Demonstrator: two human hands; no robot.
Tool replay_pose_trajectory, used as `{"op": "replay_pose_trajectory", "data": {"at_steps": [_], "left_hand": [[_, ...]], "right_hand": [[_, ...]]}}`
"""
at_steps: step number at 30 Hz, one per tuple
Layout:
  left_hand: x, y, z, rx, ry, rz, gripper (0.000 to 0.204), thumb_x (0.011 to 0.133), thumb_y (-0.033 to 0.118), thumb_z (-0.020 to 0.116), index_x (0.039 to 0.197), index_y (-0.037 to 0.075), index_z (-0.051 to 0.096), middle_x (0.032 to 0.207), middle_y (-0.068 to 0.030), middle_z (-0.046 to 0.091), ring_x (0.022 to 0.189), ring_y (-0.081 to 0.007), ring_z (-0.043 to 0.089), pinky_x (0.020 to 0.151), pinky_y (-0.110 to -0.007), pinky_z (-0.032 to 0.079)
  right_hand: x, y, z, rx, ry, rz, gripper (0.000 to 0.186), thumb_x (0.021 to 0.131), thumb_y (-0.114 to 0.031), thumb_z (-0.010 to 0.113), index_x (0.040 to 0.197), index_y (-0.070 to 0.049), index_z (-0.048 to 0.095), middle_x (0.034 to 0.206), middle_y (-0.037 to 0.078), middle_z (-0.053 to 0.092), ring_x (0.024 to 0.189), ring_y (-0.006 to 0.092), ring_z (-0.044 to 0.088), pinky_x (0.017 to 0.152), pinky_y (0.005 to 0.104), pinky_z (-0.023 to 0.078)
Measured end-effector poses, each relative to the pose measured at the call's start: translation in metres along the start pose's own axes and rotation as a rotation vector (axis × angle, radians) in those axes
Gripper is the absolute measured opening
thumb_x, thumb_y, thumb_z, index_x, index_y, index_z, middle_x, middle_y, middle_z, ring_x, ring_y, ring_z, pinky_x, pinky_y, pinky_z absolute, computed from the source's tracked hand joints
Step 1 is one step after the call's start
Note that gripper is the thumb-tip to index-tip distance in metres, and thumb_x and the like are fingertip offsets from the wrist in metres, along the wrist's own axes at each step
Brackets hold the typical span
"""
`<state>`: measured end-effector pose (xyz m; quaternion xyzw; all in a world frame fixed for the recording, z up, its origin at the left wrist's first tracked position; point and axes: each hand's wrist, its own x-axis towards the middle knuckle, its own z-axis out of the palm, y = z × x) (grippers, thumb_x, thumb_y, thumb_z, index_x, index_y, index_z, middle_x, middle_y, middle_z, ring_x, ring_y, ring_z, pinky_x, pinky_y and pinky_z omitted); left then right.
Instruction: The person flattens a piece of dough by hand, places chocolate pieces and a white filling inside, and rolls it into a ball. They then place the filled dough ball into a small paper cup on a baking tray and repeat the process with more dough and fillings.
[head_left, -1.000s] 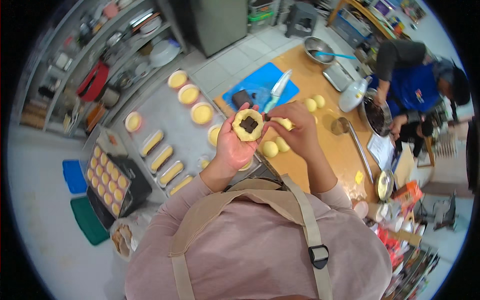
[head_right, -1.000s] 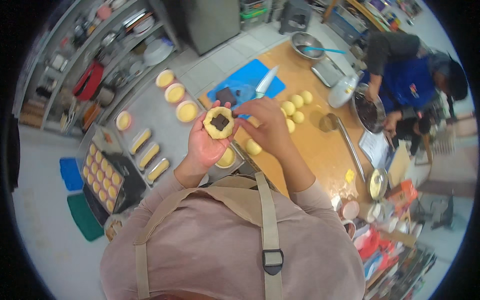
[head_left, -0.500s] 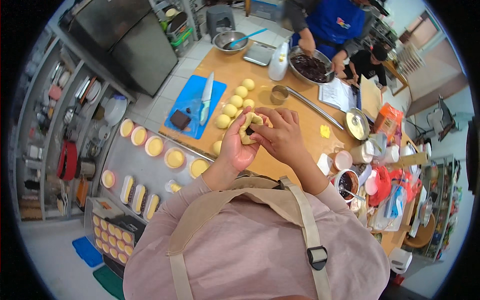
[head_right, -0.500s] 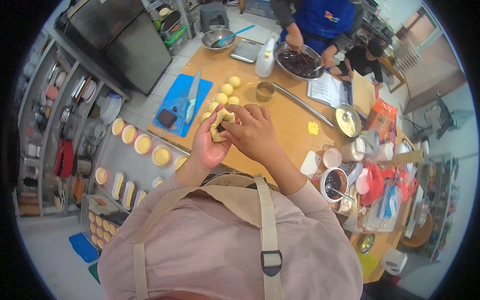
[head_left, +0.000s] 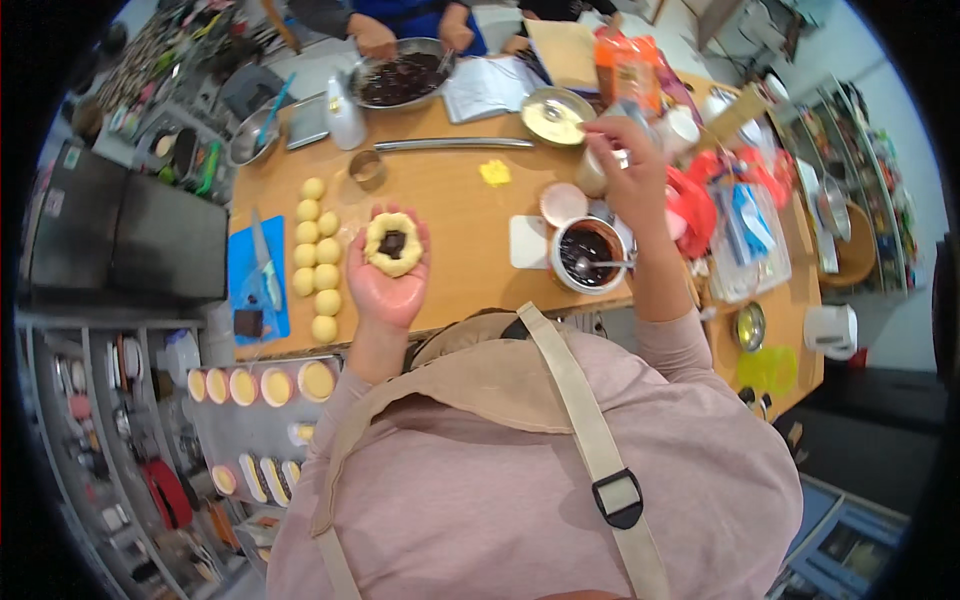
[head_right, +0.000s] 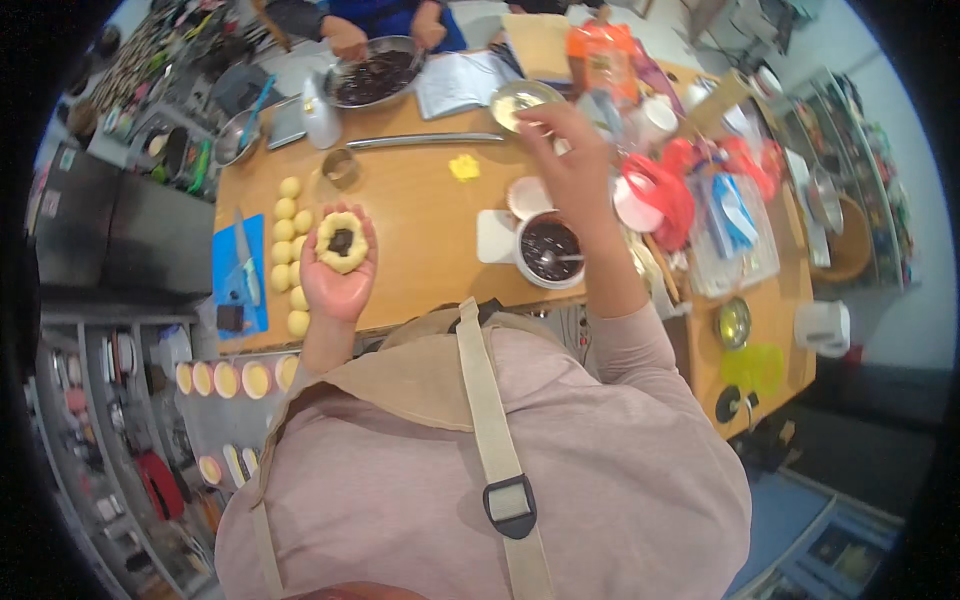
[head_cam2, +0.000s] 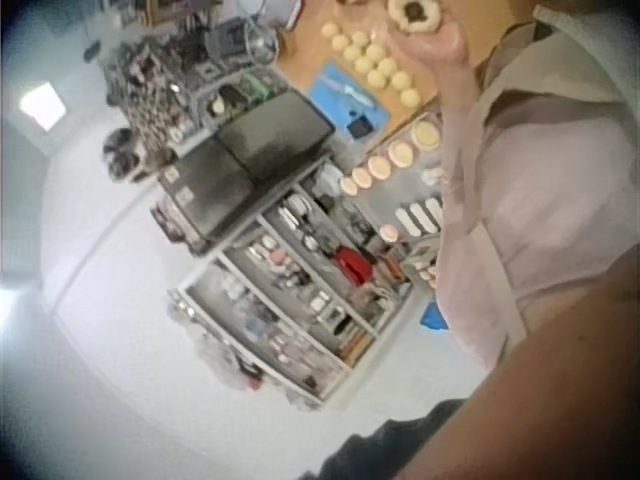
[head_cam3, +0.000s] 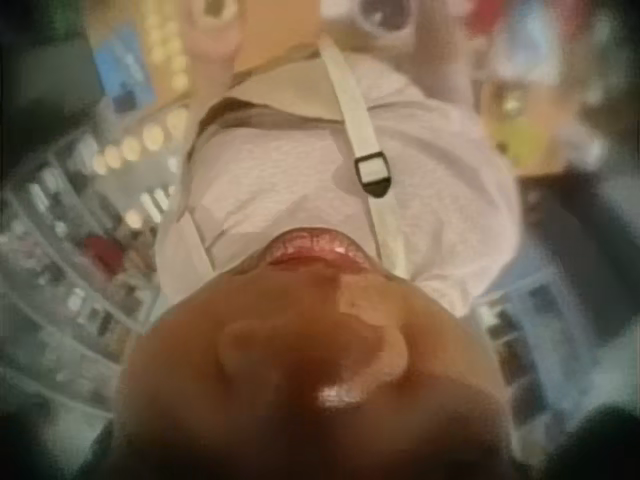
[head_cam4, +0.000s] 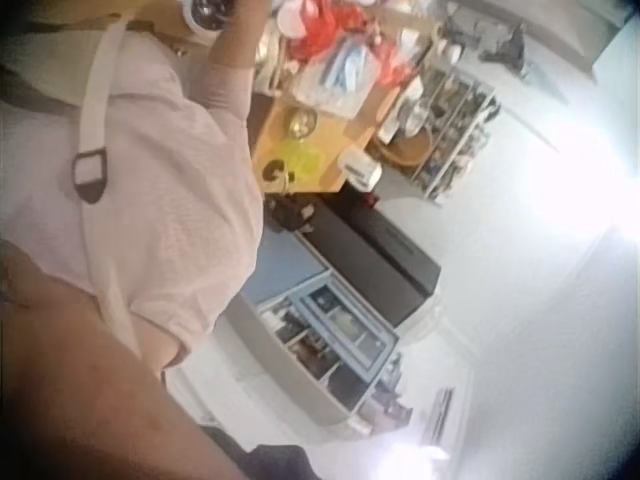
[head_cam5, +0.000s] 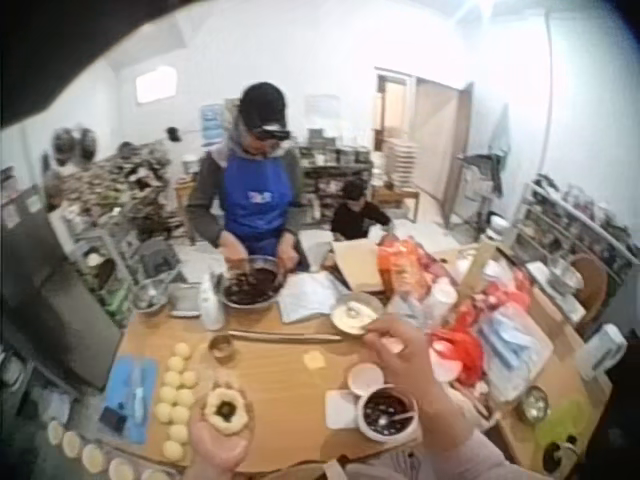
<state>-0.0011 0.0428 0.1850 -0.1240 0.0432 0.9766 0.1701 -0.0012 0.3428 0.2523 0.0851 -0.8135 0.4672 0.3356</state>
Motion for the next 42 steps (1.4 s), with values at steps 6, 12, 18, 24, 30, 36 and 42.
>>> {"op": "replay_pose_trajectory", "data": {"at_steps": [6,12,18,24,30,36,42], "left_hand": [[0.02,-0.025,-0.036,0.034,0.16,0.023,0.032,0.093,0.023,0.041,0.118,0.01,0.056,0.12,-0.0069,0.059,0.117,-0.029,0.052,0.099,-0.046,0.043],[0.038,-0.039,-0.037,0.07,0.133,-0.029,0.033,0.094,0.025,0.039,0.118,0.008,0.055,0.119,-0.0087,0.059,0.117,-0.0298,0.052,0.1,-0.046,0.043],[0.047,-0.048,-0.028,0.1,0.105,-0.021,0.034,0.094,0.025,0.039,0.119,0.009,0.055,0.123,-0.009,0.057,0.119,-0.0307,0.05,0.099,-0.048,0.043],[0.049,-0.05,-0.027,0.09,0.137,-0.017,0.034,0.093,0.025,0.039,0.119,0.009,0.055,0.124,-0.0087,0.057,0.12,-0.0309,0.05,0.099,-0.047,0.043],[0.046,-0.037,-0.034,0.072,0.082,0.0,0.034,0.093,0.024,0.038,0.118,0.008,0.056,0.123,-0.0084,0.057,0.117,-0.0291,0.051,0.095,-0.045,0.045],[0.05,-0.046,-0.043,0.067,0.084,-0.019,0.034,0.093,0.023,0.04,0.117,0.008,0.057,0.121,-0.0086,0.059,0.115,-0.0282,0.053,0.093,-0.044,0.047],[0.064,-0.076,-0.021,0.063,0.044,-0.141,0.034,0.092,0.024,0.042,0.119,0.009,0.056,0.12,-0.0081,0.059,0.115,-0.0278,0.053,0.095,-0.044,0.045]], "right_hand": [[-0.066,0.059,-0.145,-0.518,0.073,0.361,0.016,0.086,-0.016,0.062,0.095,-0.003,0.067,0.086,0.011,0.064,0.077,0.0208,0.061,0.069,0.0316,0.048],[-0.162,0.141,-0.211,-0.829,0.017,0.62,0.016,0.083,-0.015,0.06,0.094,-0.004,0.067,0.09,0.017,0.065,0.081,0.0317,0.063,0.074,0.0389,0.049],[-0.2,0.182,-0.186,-0.845,-0.173,0.843,0.022,0.081,-0.017,0.064,0.098,-0.004,0.066,0.094,0.018,0.066,0.088,0.032,0.064,0.077,0.0404,0.049],[-0.202,0.217,-0.153,-1.189,-0.453,0.784,0.041,0.076,-0.017,0.066,0.116,-0.008,0.059,0.102,0.017,0.062,0.1,0.0337,0.059,0.086,0.0423,0.048],[-0.19,0.183,-0.184,-0.927,-0.565,0.79,0.043,0.081,-0.015,0.061,0.122,-0.01,0.051,0.099,0.018,0.062,0.093,0.0362,0.06,0.081,0.0446,0.048],[-0.172,0.126,-0.213,0.179,0.133,1.016,0.029,0.091,-0.013,0.055,0.118,-0.007,0.046,0.07,0.0,0.051,0.061,0.0126,0.049,0.059,0.028,0.04],[-0.109,0.088,-0.169,0.919,0.487,0.843,0.023,0.089,-0.02,0.064,0.107,-0.011,0.053,0.064,-0.008,0.038,0.049,0.0035,0.033,0.041,0.0199,0.028]]}}
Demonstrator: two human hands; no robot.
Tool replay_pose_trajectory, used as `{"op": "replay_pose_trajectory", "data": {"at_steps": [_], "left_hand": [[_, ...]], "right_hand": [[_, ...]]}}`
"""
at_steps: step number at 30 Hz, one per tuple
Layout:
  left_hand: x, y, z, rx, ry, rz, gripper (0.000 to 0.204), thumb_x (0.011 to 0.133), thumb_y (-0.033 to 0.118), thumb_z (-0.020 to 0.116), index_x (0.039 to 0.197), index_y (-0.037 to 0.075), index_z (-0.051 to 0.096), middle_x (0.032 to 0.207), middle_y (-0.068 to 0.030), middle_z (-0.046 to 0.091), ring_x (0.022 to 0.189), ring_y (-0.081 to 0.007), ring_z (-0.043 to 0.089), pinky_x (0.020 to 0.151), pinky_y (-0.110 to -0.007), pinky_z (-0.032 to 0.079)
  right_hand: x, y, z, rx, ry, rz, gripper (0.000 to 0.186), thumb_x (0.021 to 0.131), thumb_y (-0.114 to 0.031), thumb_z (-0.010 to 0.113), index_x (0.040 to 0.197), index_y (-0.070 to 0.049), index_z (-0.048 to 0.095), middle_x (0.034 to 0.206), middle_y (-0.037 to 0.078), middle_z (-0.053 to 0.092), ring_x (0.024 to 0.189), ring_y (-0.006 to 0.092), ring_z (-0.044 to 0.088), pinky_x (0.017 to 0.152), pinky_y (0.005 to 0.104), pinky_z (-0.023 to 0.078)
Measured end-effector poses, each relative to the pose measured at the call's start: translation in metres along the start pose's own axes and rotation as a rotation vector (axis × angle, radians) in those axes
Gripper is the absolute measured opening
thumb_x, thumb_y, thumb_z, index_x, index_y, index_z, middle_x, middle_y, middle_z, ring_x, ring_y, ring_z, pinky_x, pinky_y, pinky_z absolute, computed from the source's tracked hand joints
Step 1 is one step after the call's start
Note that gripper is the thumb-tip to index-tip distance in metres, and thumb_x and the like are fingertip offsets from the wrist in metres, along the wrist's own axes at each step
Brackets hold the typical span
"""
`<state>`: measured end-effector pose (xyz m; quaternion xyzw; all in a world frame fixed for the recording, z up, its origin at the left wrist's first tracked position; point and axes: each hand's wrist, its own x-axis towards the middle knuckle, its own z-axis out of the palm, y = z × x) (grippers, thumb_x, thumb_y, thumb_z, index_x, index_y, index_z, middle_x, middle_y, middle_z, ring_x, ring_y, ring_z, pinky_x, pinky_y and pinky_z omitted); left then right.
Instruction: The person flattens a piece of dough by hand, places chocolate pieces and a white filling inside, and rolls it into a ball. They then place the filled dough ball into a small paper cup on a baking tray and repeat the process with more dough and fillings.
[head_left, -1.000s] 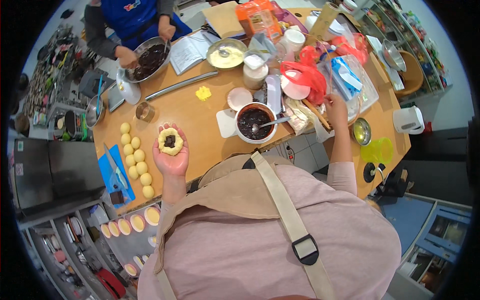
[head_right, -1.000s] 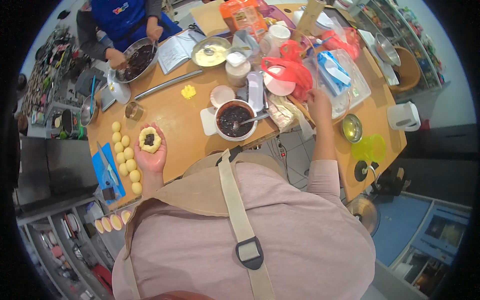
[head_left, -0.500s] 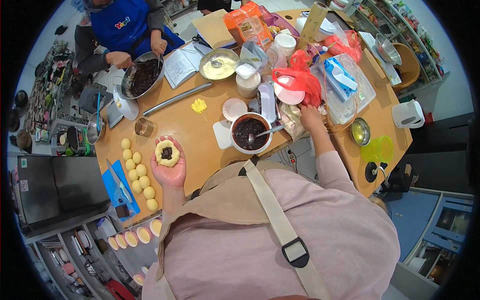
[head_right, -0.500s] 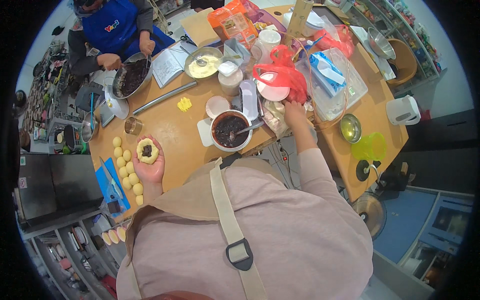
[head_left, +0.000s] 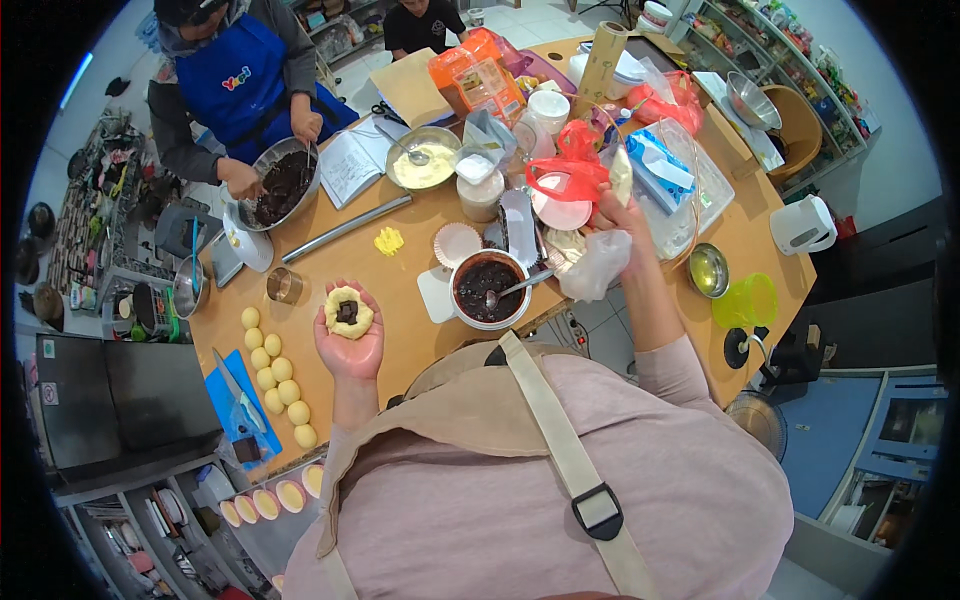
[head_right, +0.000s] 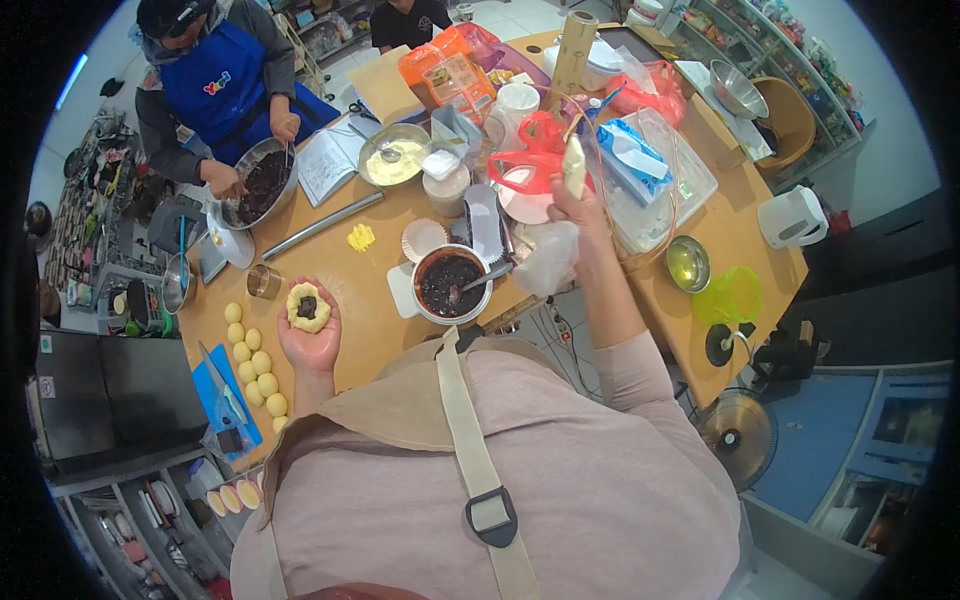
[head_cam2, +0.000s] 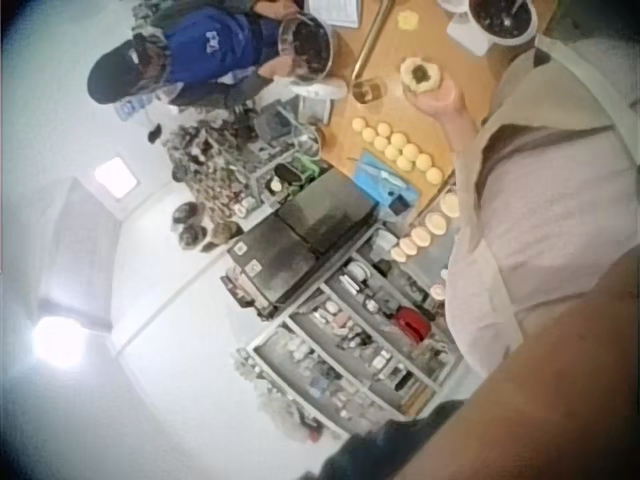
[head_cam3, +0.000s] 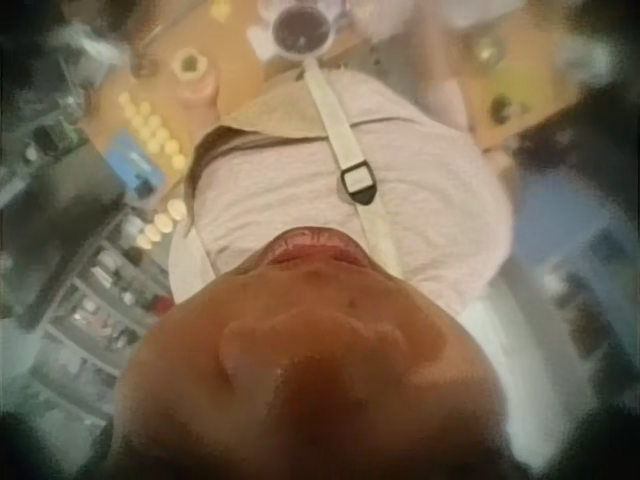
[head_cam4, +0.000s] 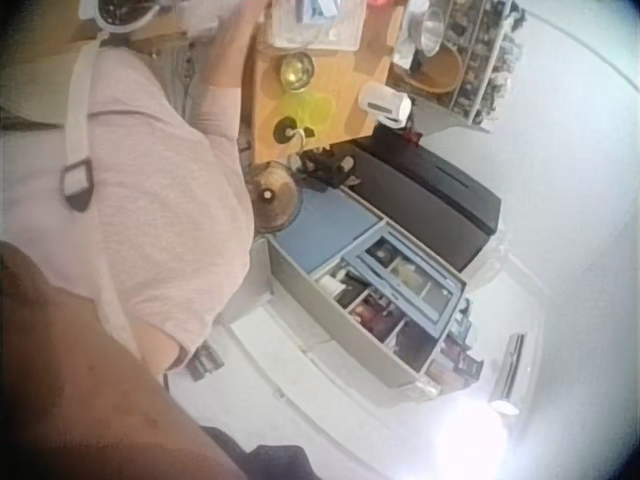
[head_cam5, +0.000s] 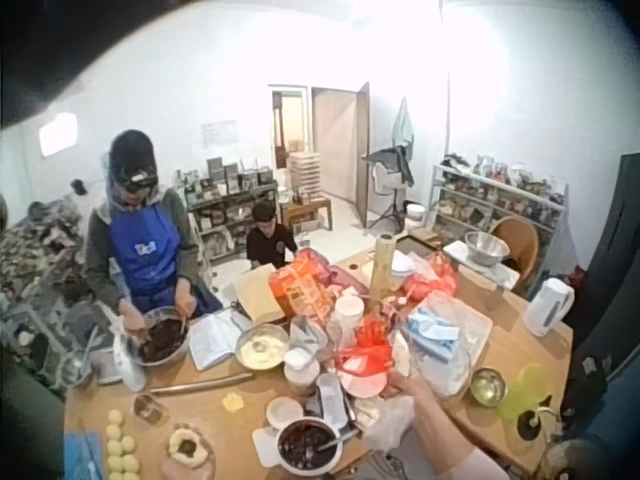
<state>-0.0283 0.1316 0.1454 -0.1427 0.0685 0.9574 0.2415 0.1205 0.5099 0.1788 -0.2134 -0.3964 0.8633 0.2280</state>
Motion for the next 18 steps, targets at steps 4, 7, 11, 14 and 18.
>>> {"op": "replay_pose_trajectory", "data": {"at_steps": [4,7,11,14,18], "left_hand": [[-0.003,-0.005,0.011,0.032,-0.071,0.01,0.035,0.091,0.023,0.044,0.121,0.01,0.055,0.12,-0.0074,0.059,0.116,-0.0274,0.052,0.096,-0.043,0.045],[-0.009,-0.001,0.007,-0.006,-0.019,0.01,0.033,0.091,0.022,0.044,0.121,0.011,0.055,0.121,-0.0062,0.059,0.115,-0.0267,0.053,0.095,-0.044,0.045],[-0.021,0.011,-0.006,-0.016,-0.021,0.064,0.033,0.091,0.022,0.044,0.121,0.011,0.055,0.122,-0.0062,0.058,0.115,-0.0269,0.053,0.094,-0.044,0.046],[-0.031,0.019,-0.005,-0.019,-0.017,0.121,0.033,0.091,0.023,0.044,0.12,0.012,0.056,0.121,-0.0059,0.058,0.114,-0.027,0.053,0.093,-0.044,0.046],[-0.035,0.025,0.003,-0.029,0.002,0.15,0.032,0.091,0.022,0.044,0.118,0.011,0.057,0.117,-0.0067,0.06,0.113,-0.0272,0.053,0.094,-0.044,0.046]], "right_hand": [[0.002,0.017,0.047,-0.033,-0.018,-0.11,0.024,0.084,-0.013,0.069,0.082,-0.017,0.046,0.056,-0.009,0.033,0.041,0.0032,0.031,0.035,0.0215,0.022],[-0.005,0.025,0.07,-0.03,0.009,-0.132,0.032,0.088,-0.015,0.065,0.071,-0.018,0.038,0.056,-0.008,0.033,0.043,0.0047,0.031,0.037,0.0237,0.021],[0.001,0.031,0.077,0.157,-0.433,-0.024,0.028,0.094,-0.027,0.055,0.072,-0.013,0.043,0.061,-0.004,0.039,0.053,0.0071,0.04,0.048,0.0223,0.031],[0.011,0.033,0.093,-0.406,-0.51,-0.639,0.014,0.09,-0.02,0.061,0.089,-0.007,0.058,0.069,-0.002,0.053,0.061,0.0055,0.048,0.055,0.0204,0.038],[-0.013,0.011,0.134,-0.503,-0.346,-0.294,0.014,0.088,-0.015,0.063,0.095,-0.003,0.064,0.075,-0.002,0.059,0.065,0.0079,0.053,0.057,0.0226,0.042]]}}
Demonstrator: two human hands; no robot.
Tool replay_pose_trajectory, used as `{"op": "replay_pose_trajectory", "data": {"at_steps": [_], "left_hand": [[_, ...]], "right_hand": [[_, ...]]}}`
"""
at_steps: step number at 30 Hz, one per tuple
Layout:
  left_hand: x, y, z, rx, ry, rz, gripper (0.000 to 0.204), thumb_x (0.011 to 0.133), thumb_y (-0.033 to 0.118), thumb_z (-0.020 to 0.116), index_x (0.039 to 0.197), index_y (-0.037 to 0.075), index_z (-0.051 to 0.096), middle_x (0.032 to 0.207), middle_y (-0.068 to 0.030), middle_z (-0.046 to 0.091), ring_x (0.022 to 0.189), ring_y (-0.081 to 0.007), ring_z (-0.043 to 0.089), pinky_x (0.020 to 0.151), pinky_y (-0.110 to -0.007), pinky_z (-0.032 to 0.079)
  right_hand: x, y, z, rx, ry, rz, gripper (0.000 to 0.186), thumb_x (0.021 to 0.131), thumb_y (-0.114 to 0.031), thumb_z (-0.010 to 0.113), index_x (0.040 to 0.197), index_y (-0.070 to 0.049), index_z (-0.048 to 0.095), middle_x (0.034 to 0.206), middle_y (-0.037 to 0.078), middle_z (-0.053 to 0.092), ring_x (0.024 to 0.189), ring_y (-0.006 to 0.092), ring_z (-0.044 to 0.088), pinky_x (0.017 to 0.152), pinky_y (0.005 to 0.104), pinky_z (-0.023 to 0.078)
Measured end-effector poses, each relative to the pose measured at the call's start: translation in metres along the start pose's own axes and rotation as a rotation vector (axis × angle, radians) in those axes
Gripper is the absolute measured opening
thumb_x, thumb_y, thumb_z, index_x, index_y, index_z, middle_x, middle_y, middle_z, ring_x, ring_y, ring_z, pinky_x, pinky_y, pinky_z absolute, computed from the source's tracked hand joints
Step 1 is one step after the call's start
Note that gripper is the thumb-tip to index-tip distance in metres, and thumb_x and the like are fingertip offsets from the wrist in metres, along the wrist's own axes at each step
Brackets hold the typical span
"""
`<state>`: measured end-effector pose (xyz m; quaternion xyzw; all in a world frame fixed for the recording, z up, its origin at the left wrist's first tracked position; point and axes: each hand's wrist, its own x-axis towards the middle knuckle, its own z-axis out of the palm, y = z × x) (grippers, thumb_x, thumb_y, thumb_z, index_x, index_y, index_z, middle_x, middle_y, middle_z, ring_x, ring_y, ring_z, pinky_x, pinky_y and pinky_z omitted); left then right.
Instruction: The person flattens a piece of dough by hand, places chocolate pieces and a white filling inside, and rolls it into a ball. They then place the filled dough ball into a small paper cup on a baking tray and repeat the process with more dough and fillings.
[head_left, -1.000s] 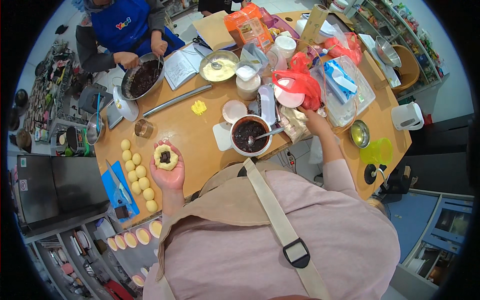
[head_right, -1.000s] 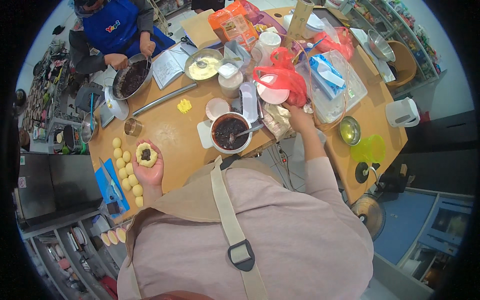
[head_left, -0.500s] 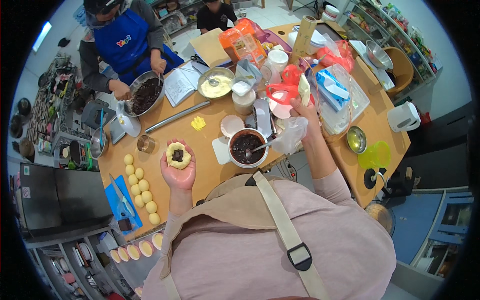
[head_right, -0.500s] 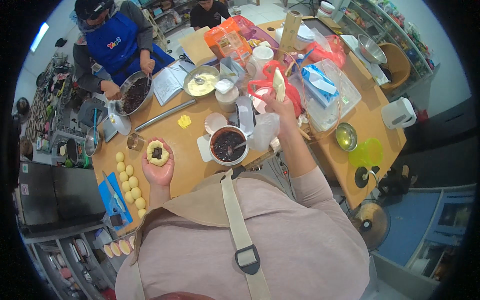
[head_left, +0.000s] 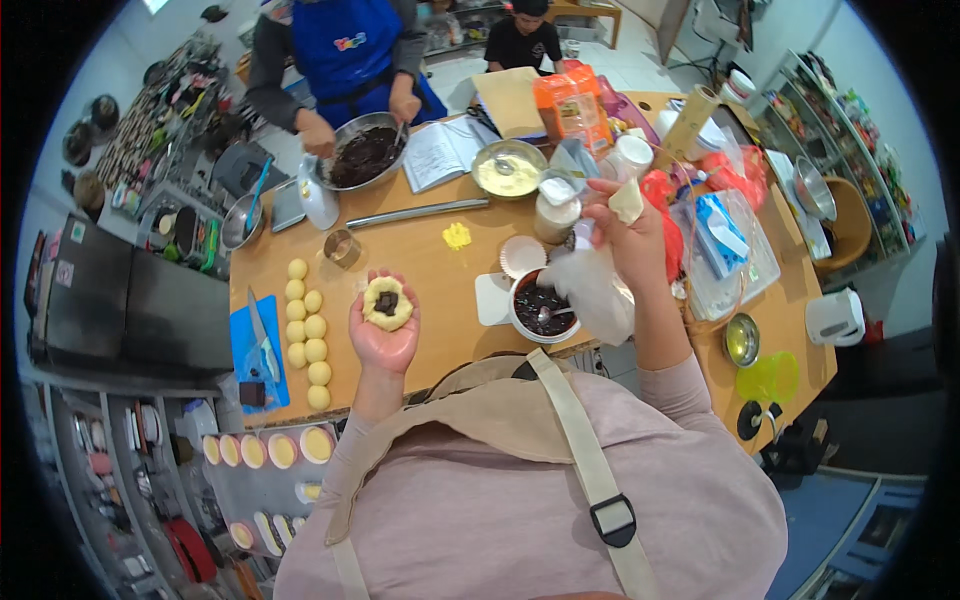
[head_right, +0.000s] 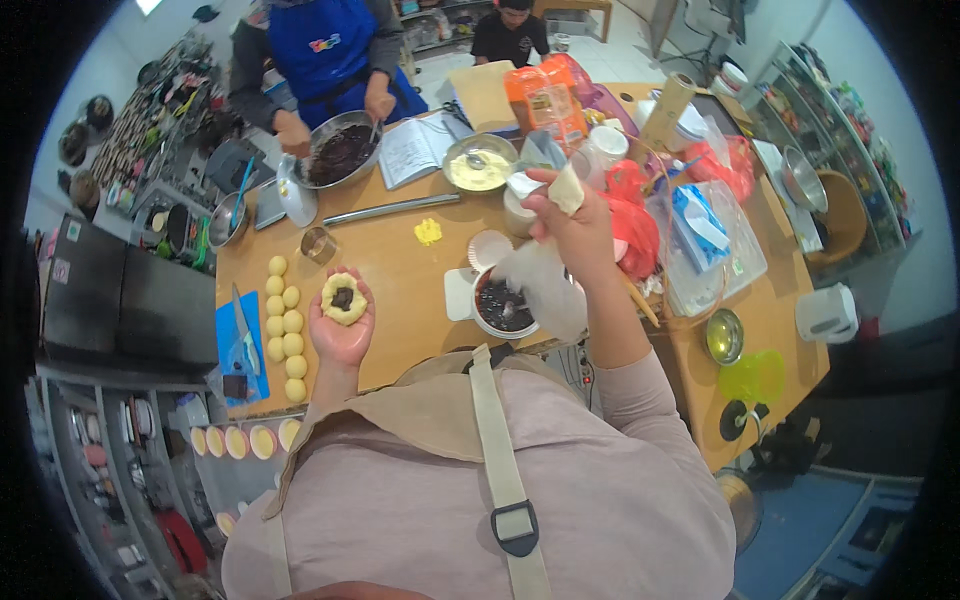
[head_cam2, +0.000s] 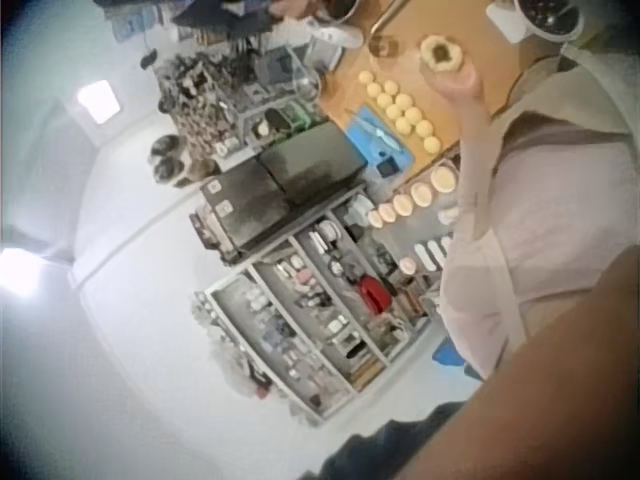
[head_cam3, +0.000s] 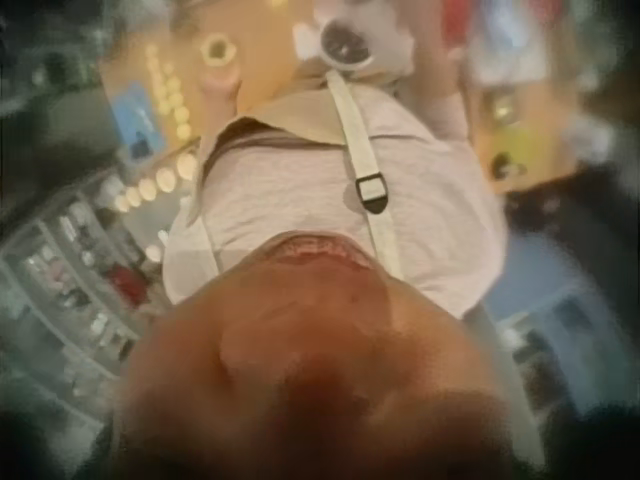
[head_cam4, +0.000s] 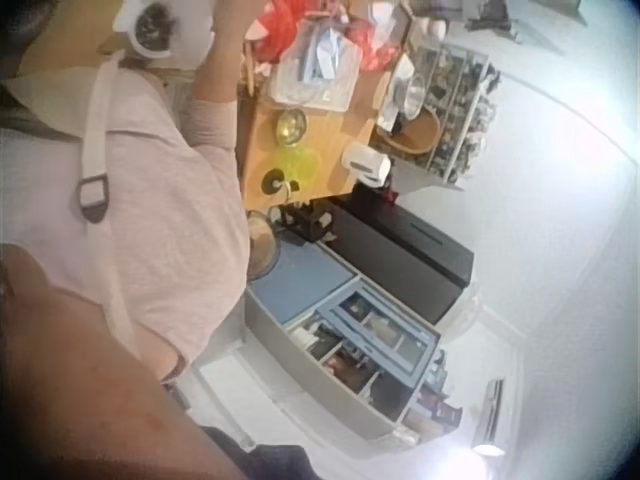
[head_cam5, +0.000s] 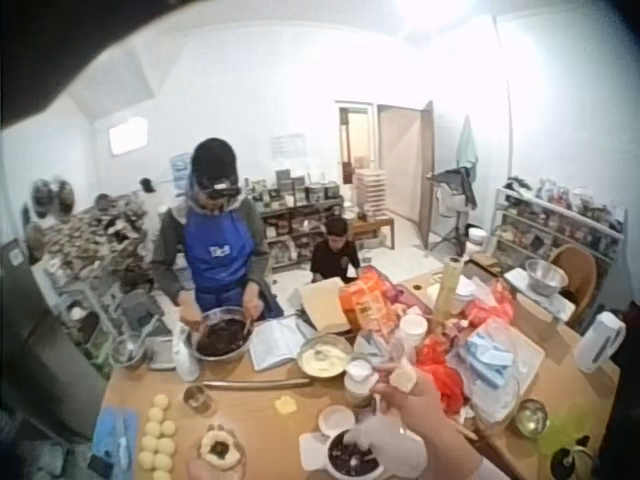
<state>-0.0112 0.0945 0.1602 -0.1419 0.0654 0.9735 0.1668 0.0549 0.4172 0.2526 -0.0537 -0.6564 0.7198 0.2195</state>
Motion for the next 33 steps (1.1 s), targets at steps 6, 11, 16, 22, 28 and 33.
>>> {"op": "replay_pose_trajectory", "data": {"at_steps": [6,11,16,22,28,33], "left_hand": [[0.004,-0.016,0.042,-0.051,-0.192,-0.198,0.032,0.091,0.02,0.041,0.117,0.008,0.055,0.119,-0.0089,0.059,0.117,-0.0276,0.05,0.097,-0.043,0.044],[-0.005,-0.008,0.068,-0.015,-0.146,-0.242,0.032,0.093,0.021,0.039,0.118,0.009,0.055,0.123,-0.0087,0.056,0.12,-0.0277,0.049,0.101,-0.045,0.042],[-0.015,0.007,0.083,0.103,-0.105,-0.23,0.032,0.095,0.024,0.035,0.116,0.009,0.054,0.119,-0.0076,0.056,0.115,-0.0256,0.052,0.097,-0.043,0.045],[-0.022,0.036,0.081,0.145,-0.067,-0.196,0.033,0.096,0.025,0.034,0.118,0.01,0.052,0.119,-0.0066,0.056,0.113,-0.0234,0.053,0.095,-0.04,0.044],[-0.031,0.061,0.068,0.284,-0.014,-0.132,0.033,0.096,0.025,0.035,0.122,0.01,0.049,0.121,-0.0076,0.054,0.112,-0.0216,0.052,0.099,-0.04,0.042],[-0.041,0.076,0.059,0.268,-0.007,-0.141,0.033,0.097,0.025,0.036,0.122,0.009,0.049,0.121,-0.0074,0.054,0.111,-0.0212,0.052,0.098,-0.038,0.043]], "right_hand": [[0.002,-0.017,0.034,-0.444,-0.232,-0.179,0.012,0.089,-0.014,0.062,0.086,-0.003,0.06,0.071,-0.002,0.055,0.06,0.0076,0.048,0.054,0.0233,0.038],[-0.005,-0.018,0.098,-0.465,-0.464,-0.148,0.034,0.097,-0.032,0.05,0.086,0.0,0.052,0.071,0.004,0.055,0.065,0.0137,0.051,0.058,0.0276,0.041],[-0.013,-0.03,0.154,-0.614,-0.618,0.06,0.032,0.095,-0.03,0.054,0.091,0.001,0.056,0.076,0.01,0.061,0.07,0.0151,0.057,0.064,0.0306,0.044],[-0.024,-0.026,0.198,-0.76,-0.63,-0.109,0.033,0.092,-0.034,0.055,0.101,-0.004,0.063,0.079,0.016,0.063,0.076,0.0281,0.063,0.066,0.0359,0.046],[-0.035,-0.009,0.233,-1.034,-0.415,-0.37,0.048,0.096,-0.045,0.042,0.075,-0.005,0.058,0.062,0.016,0.057,0.062,0.0374,0.057,0.054,0.0462,0.042],[-0.047,0.005,0.256,-1.098,-0.396,-0.487,0.047,0.096,-0.043,0.042,0.07,-0.006,0.055,0.059,0.016,0.056,0.057,0.0372,0.057,0.052,0.0461,0.043]]}}
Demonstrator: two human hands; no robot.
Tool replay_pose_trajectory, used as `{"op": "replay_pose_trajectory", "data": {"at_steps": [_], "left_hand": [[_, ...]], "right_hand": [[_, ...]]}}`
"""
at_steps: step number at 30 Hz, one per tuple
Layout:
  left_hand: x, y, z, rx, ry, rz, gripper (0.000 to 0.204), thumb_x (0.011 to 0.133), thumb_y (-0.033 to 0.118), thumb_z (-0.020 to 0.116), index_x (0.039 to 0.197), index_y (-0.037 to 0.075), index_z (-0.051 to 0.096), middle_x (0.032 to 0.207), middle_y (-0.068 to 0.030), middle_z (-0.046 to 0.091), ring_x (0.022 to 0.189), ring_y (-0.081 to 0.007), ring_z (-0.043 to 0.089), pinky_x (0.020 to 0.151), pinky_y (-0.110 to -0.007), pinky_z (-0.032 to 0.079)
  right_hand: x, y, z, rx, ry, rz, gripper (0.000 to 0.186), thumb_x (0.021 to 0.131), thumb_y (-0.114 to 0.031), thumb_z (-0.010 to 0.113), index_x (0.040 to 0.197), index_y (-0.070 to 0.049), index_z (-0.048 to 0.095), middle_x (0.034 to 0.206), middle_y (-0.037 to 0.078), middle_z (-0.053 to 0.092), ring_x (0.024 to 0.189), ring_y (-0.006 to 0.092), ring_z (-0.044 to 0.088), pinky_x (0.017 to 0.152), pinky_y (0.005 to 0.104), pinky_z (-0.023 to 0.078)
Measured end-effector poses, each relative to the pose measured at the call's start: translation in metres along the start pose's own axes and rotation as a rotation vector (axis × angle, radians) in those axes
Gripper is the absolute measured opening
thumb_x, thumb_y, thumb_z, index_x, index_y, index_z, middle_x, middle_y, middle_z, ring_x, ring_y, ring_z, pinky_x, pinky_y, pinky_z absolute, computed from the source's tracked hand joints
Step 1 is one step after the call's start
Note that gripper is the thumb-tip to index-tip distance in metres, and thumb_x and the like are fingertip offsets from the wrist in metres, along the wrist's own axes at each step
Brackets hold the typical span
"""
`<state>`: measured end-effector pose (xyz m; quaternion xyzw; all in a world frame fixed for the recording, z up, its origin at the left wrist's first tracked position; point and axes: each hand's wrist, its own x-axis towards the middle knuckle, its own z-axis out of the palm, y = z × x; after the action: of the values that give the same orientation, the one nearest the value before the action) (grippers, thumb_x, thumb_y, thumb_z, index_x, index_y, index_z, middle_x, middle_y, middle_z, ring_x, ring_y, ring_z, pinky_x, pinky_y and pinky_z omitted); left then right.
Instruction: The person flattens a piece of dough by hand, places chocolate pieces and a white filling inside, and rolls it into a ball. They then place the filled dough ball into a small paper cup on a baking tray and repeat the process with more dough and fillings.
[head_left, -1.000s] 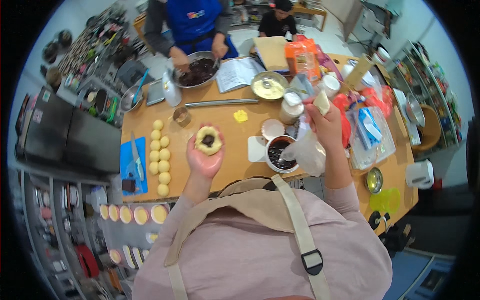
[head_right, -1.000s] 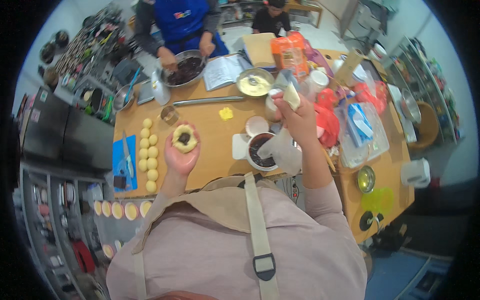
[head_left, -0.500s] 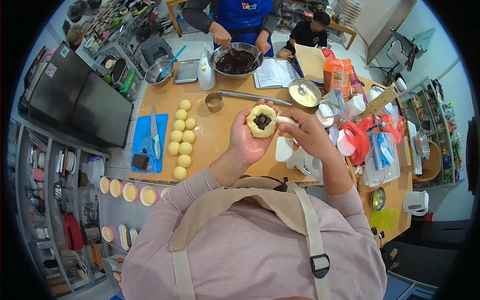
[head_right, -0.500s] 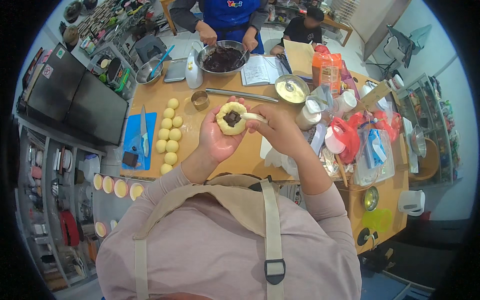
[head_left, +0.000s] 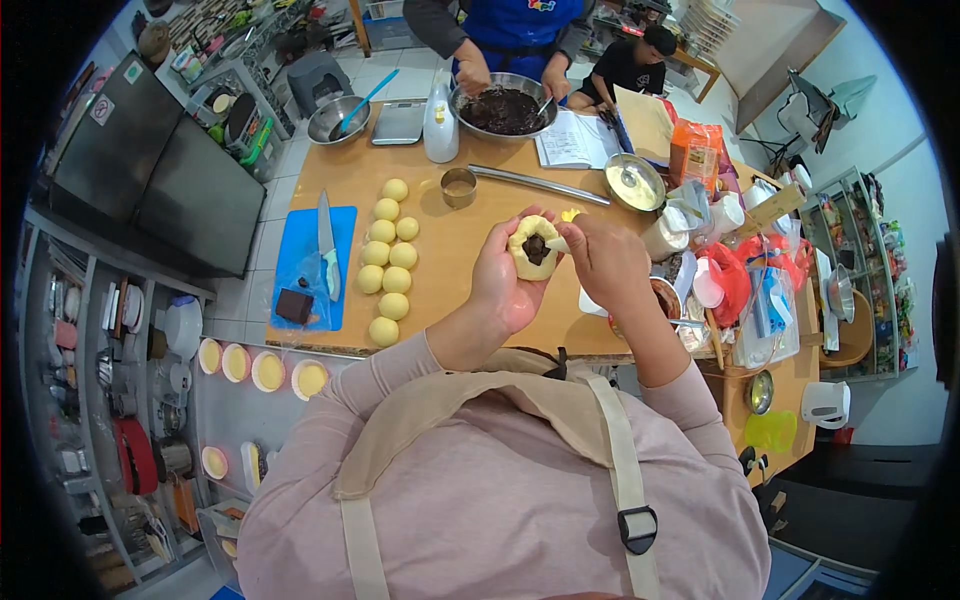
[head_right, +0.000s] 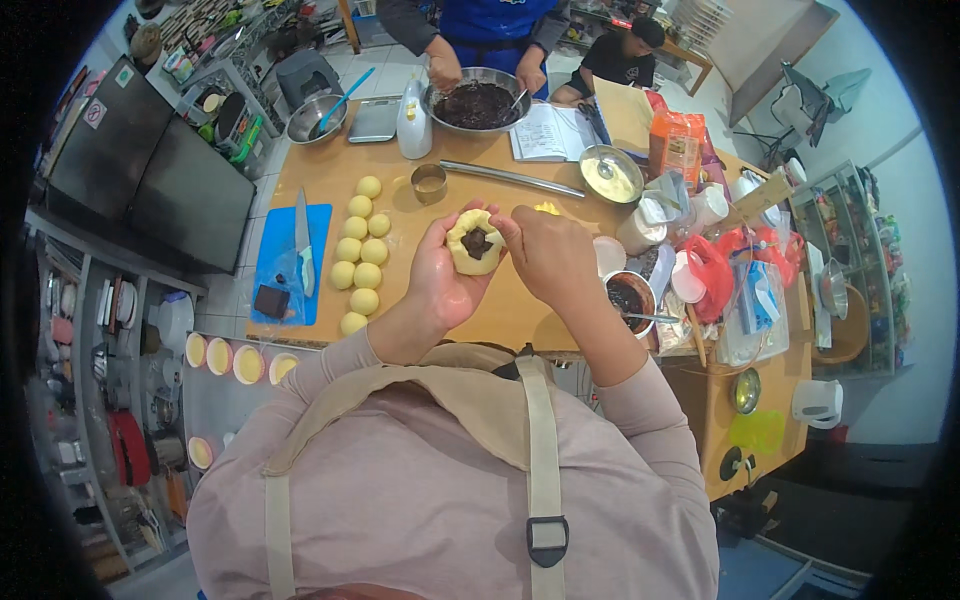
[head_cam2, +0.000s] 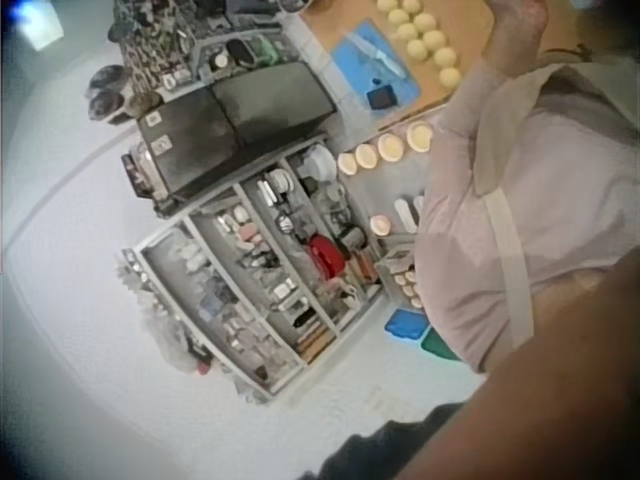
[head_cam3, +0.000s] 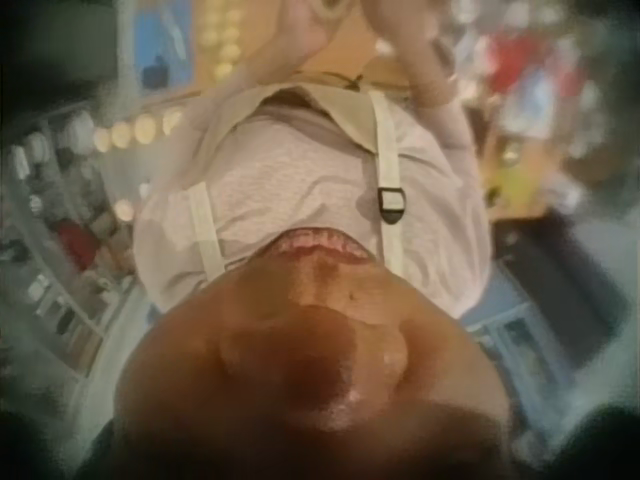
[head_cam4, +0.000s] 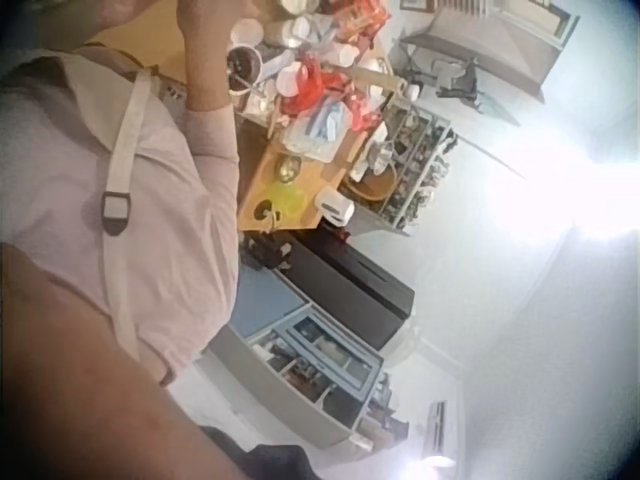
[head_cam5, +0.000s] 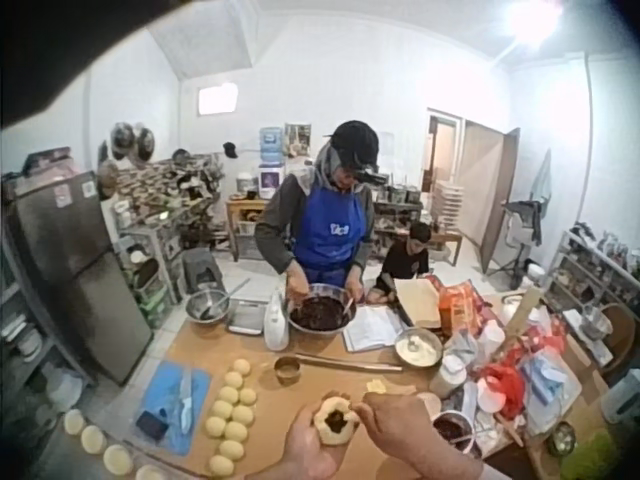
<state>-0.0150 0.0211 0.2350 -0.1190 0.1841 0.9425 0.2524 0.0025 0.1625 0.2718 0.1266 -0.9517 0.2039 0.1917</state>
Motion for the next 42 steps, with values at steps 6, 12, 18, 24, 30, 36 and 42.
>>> {"op": "replay_pose_trajectory", "data": {"at_steps": [6,12,18,24,30,36,42], "left_hand": [[-0.014,0.015,-0.005,-0.039,0.004,0.021,0.033,0.097,0.026,0.035,0.121,0.009,0.049,0.121,-0.0074,0.054,0.111,-0.0201,0.053,0.098,-0.035,0.043],[-0.024,0.026,-0.011,-0.035,0.028,0.035,0.033,0.098,0.027,0.035,0.12,0.009,0.051,0.121,-0.0072,0.054,0.112,-0.0195,0.052,0.099,-0.035,0.043],[-0.027,0.03,-0.015,-0.068,-0.017,0.021,0.032,0.098,0.026,0.035,0.118,0.008,0.052,0.121,-0.0083,0.053,0.113,-0.02,0.052,0.099,-0.036,0.043],[-0.028,0.03,-0.018,-0.1,-0.062,0.013,0.031,0.098,0.025,0.035,0.117,0.007,0.052,0.117,-0.0087,0.055,0.109,-0.0227,0.054,0.099,-0.038,0.044],[-0.028,0.027,-0.015,-0.06,-0.043,-0.009,0.03,0.097,0.025,0.036,0.115,0.008,0.052,0.112,-0.0064,0.058,0.106,-0.0217,0.056,0.098,-0.038,0.044],[-0.023,0.023,-0.017,-0.041,-0.073,-0.019,0.029,0.097,0.025,0.039,0.118,0.008,0.05,0.113,-0.0034,0.058,0.107,-0.0186,0.055,0.098,-0.035,0.043],[-0.018,0.024,-0.019,-0.045,-0.054,-0.016,0.03,0.097,0.025,0.039,0.121,0.01,0.048,0.113,-0.0044,0.056,0.104,-0.018,0.055,0.097,-0.033,0.042]], "right_hand": [[0.003,-0.018,0.011,-0.146,-0.051,-0.05,0.047,0.095,-0.046,0.043,0.071,-0.008,0.056,0.058,0.014,0.057,0.054,0.0341,0.059,0.047,0.043,0.044],[0.007,-0.032,0.013,-0.2,-0.066,-0.105,0.048,0.094,-0.049,0.043,0.071,-0.009,0.057,0.056,0.011,0.058,0.052,0.0302,0.06,0.047,0.0401,0.045],[0.011,-0.039,0.012,-0.22,-0.055,-0.123,0.05,0.093,-0.05,0.045,0.068,-0.009,0.057,0.055,0.01,0.058,0.051,0.0286,0.06,0.047,0.0384,0.045],[0.018,-0.038,0.011,-0.299,-0.06,-0.142,0.05,0.092,-0.049,0.046,0.066,-0.008,0.058,0.055,0.01,0.058,0.051,0.0284,0.06,0.047,0.0385,0.046],[0.025,-0.04,0.007,-0.3,-0.068,-0.151,0.049,0.091,-0.048,0.048,0.066,-0.008,0.06,0.057,0.009,0.059,0.052,0.0272,0.06,0.047,0.038,0.046],[0.026,-0.045,0.004,-0.284,-0.138,-0.158,0.048,0.092,-0.049,0.046,0.07,-0.01,0.064,0.059,0.007,0.061,0.053,0.0257,0.061,0.047,0.0368,0.046],[0.022,-0.048,0.003,-0.32,-0.151,-0.2,0.048,0.092,-0.049,0.045,0.074,-0.011,0.066,0.06,0.006,0.062,0.053,0.0242,0.062,0.047,0.0357,0.045]]}}
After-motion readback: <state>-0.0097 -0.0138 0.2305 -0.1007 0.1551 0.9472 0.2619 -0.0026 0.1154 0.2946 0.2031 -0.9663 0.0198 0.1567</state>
